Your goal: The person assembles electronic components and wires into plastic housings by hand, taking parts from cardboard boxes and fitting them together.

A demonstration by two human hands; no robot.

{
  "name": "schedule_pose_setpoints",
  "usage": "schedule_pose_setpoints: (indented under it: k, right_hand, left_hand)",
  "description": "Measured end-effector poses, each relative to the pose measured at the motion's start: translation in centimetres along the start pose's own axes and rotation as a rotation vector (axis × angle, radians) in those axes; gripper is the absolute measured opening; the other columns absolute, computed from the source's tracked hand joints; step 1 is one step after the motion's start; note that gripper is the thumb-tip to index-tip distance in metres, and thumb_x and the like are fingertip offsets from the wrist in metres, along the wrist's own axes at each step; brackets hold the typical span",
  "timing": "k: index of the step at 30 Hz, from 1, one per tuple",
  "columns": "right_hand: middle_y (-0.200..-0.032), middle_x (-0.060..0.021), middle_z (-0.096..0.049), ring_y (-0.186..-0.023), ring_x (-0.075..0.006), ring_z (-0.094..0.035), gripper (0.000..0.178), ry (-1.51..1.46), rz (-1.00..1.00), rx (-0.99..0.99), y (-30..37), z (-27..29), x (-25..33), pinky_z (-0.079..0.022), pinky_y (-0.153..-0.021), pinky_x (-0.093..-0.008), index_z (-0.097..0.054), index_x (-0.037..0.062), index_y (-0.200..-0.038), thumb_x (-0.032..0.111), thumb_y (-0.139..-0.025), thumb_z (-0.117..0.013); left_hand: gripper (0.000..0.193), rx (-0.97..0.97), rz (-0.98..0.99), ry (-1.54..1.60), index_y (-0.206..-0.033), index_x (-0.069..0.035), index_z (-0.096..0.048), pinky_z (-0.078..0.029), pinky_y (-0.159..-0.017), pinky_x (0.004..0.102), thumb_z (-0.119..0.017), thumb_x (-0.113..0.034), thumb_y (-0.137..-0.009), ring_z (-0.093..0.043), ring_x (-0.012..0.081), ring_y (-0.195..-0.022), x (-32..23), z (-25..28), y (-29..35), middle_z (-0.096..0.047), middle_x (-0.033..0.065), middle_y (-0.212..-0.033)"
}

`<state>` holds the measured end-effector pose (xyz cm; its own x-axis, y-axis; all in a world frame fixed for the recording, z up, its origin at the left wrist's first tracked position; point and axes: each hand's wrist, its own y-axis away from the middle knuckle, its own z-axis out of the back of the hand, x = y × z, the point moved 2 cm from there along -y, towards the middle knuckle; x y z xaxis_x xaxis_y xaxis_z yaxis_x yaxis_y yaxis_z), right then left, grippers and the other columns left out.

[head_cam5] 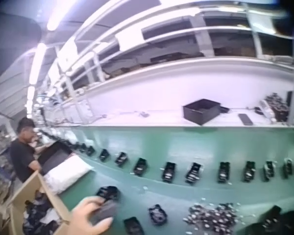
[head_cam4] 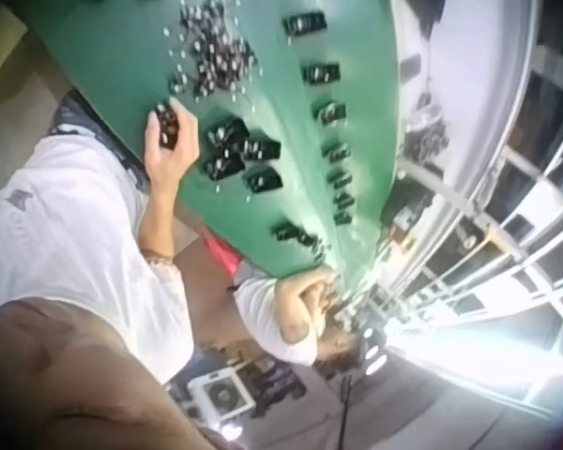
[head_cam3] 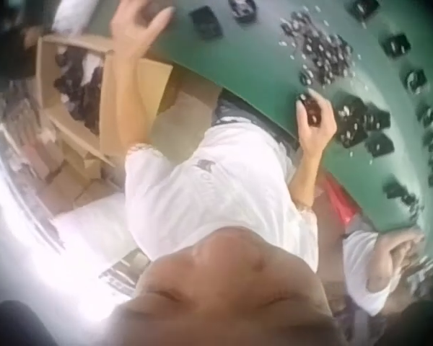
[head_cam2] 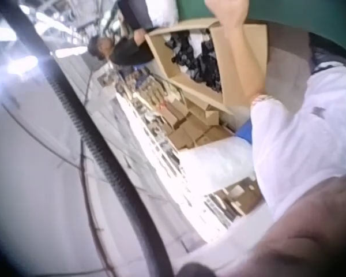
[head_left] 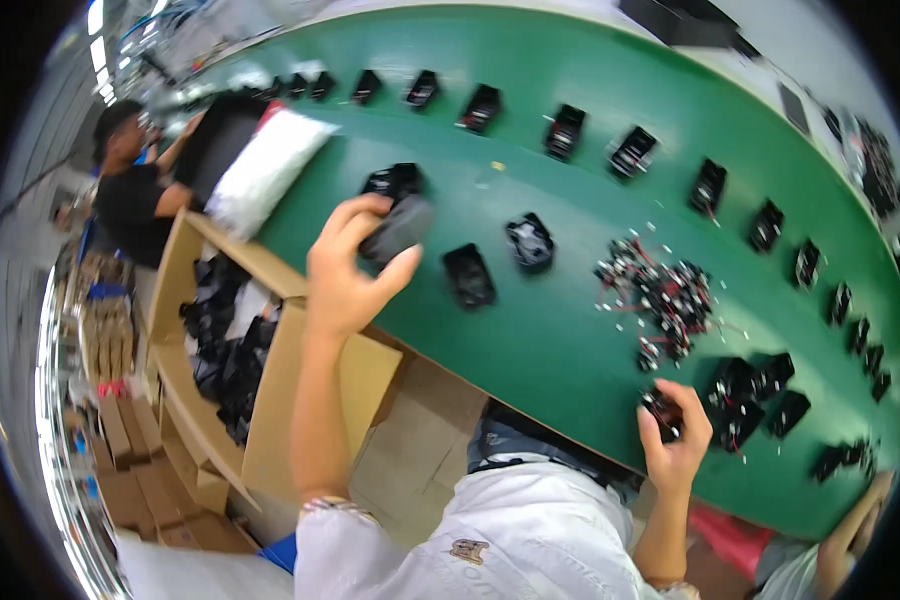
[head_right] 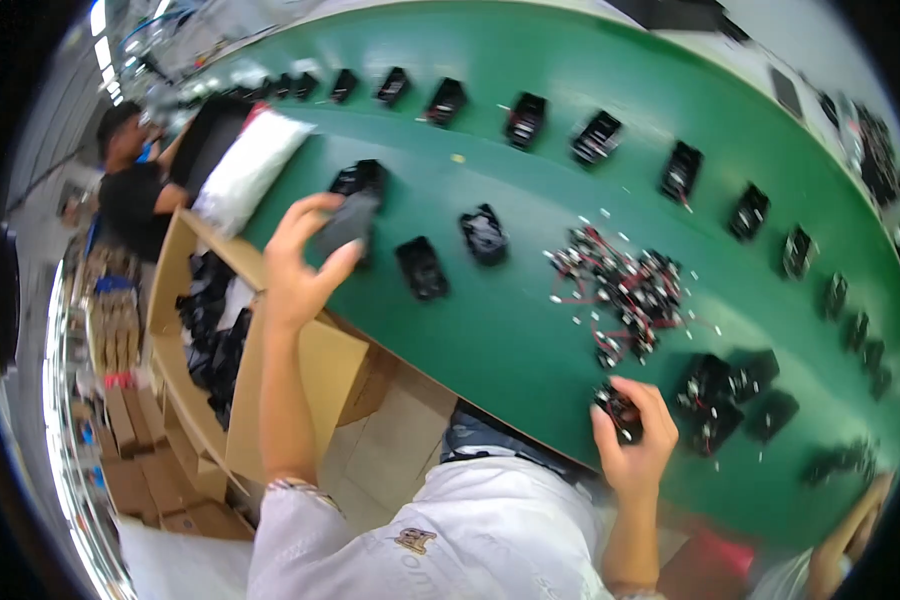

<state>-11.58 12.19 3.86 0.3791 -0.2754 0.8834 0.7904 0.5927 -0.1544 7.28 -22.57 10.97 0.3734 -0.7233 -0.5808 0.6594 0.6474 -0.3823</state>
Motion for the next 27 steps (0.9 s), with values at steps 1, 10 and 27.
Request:
schedule_pose_setpoints:
  k: [1, 10, 27]
  right_hand:
    - [-0.085, -0.0075, -0.060, -0.071, -0.0144, -0.055, 0.035, 0.011, 0.091, 0.056, -0.2, -0.1, 0.1, -0.044, -0.064, -0.0247, -0.067, 0.0013, -0.108, -0.001, -0.073, -0.074]
    - [-0.090, -0.0052, -0.065, -0.074, -0.0129, -0.059, 0.057, 0.160, 0.164, 0.066, -1.2, -0.5, 0.6, -0.044, -0.060, -0.0239, -0.058, 0.0041, -0.123, -0.001, -0.071, -0.081]
    - [-0.114, -0.0223, -0.061, -0.094, -0.0205, -0.067, 0.020, -0.601, -0.129, 0.049, 0.8, 2.4, 0.8, -0.058, -0.080, -0.0289, -0.063, -0.0087, -0.100, -0.013, -0.081, -0.066]
  left_hand:
    - [0.048, 0.025, 0.080, 0.198, -0.085, 0.003, -0.064, -0.048, -0.087, 0.0411, -0.078, -0.041, -0.074, -0.061, 0.0307, -0.101, -0.5, 0.1, 1.6, -0.063, 0.0152, -0.115]
    - [0.069, 0.306, 0.380, 1.341, -0.085, -0.003, -0.044, -0.056, -0.056, 0.0328, -0.068, -0.067, -0.076, -0.068, 0.0321, -0.082, -6.1, -11.9, 9.7, -0.062, 0.0310, -0.109]
    - [0.097, 1.103, 0.579, 1.600, -0.116, 0.006, -0.048, -0.055, -0.048, 0.0283, -0.049, -0.084, -0.079, -0.067, 0.0208, -0.065, -12.3, -14.7, 9.8, -0.065, 0.0186, -0.094]
